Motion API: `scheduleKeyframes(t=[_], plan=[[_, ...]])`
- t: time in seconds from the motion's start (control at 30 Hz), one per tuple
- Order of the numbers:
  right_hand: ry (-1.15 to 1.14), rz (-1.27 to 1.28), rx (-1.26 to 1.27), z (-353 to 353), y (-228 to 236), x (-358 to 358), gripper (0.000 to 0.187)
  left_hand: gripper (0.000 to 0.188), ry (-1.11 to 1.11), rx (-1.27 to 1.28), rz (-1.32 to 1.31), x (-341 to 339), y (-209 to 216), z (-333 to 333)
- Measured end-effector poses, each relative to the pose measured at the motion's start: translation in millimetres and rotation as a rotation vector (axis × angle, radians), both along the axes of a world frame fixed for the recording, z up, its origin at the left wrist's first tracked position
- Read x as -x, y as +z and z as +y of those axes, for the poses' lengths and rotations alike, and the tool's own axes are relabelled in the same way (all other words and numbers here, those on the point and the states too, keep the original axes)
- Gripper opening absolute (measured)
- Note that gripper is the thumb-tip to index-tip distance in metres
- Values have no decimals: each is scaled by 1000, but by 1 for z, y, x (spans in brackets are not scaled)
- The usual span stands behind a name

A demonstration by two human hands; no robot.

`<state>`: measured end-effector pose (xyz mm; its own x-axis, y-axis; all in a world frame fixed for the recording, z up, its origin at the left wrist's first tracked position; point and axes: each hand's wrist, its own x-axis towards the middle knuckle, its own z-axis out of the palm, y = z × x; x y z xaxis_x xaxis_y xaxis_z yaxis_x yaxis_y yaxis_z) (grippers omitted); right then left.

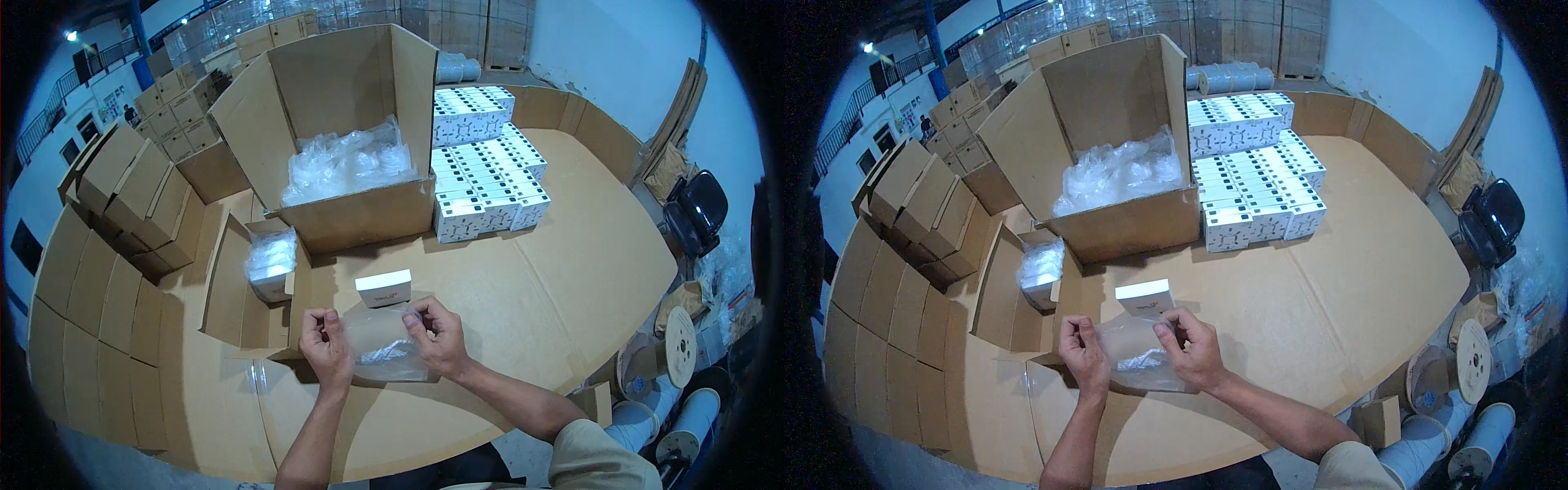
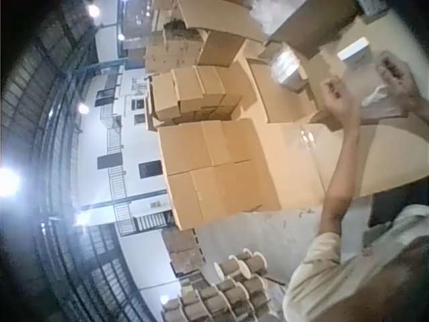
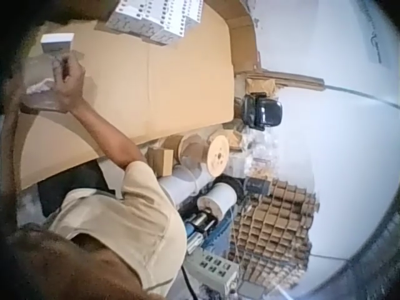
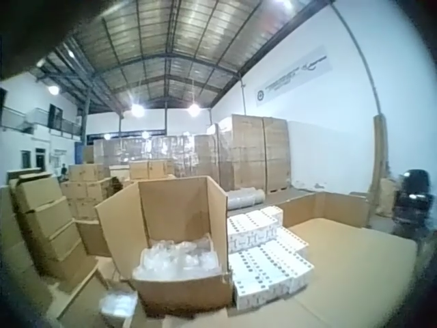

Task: Packing small white boxes into plastic bags and placing them into a larger cardboard box.

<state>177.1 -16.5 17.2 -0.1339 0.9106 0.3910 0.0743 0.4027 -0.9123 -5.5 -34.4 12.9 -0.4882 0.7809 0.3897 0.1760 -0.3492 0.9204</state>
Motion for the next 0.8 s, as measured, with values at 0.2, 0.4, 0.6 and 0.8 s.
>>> scheduleKeyframes(t=[0.2,0.4,0.6,0.8], plan=[[53,58,88,7,1,-10,15,35,-65,1,-8,-1,-1,1],[145,296,172,17,11,-21,12,36,-69,0,-41,4,-4,3],[202,203,-62,20,9,-22,16,35,-79,-42,-8,3,-10,5],[225,19,-158,23,13,-25,19,36,-97,-20,-1,4,-5,3]])
